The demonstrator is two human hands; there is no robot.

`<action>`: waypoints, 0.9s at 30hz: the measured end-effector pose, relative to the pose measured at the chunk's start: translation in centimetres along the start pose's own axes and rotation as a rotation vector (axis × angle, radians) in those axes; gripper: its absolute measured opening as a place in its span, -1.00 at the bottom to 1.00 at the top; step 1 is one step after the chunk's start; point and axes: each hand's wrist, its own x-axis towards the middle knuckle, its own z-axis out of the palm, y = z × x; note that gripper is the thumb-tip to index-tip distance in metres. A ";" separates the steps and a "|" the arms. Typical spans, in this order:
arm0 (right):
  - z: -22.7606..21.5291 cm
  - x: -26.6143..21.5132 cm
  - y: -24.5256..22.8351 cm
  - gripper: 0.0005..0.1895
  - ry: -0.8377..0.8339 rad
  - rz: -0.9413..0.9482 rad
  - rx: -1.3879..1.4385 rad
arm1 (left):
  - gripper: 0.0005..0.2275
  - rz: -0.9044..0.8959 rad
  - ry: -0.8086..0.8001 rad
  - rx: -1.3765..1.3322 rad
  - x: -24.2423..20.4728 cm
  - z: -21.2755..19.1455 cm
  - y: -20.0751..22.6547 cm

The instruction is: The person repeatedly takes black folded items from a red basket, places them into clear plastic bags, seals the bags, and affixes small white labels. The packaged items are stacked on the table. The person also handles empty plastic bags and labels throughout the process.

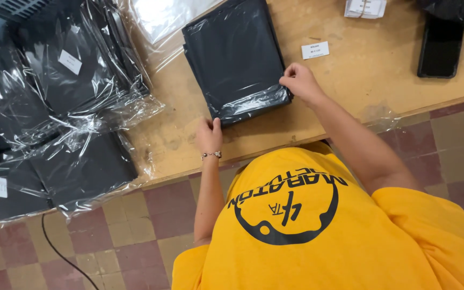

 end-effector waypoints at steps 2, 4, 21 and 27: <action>-0.1 -0.2 -2.1 -0.80 0.039 -0.045 -0.026 | -0.67 -0.098 -0.052 -0.011 -0.4 -2.0 2.5; -0.5 -2.5 -8.8 -0.30 -0.062 0.197 0.147 | -0.47 -0.249 -0.269 -0.134 -0.9 -5.3 6.1; 0.1 4.8 -1.1 -0.71 -0.077 -0.436 -0.136 | -0.63 0.140 0.029 -0.118 2.1 1.3 5.4; 0.5 5.9 1.1 -0.76 -0.091 -0.401 0.177 | -0.69 0.316 0.094 -0.438 2.9 3.0 2.8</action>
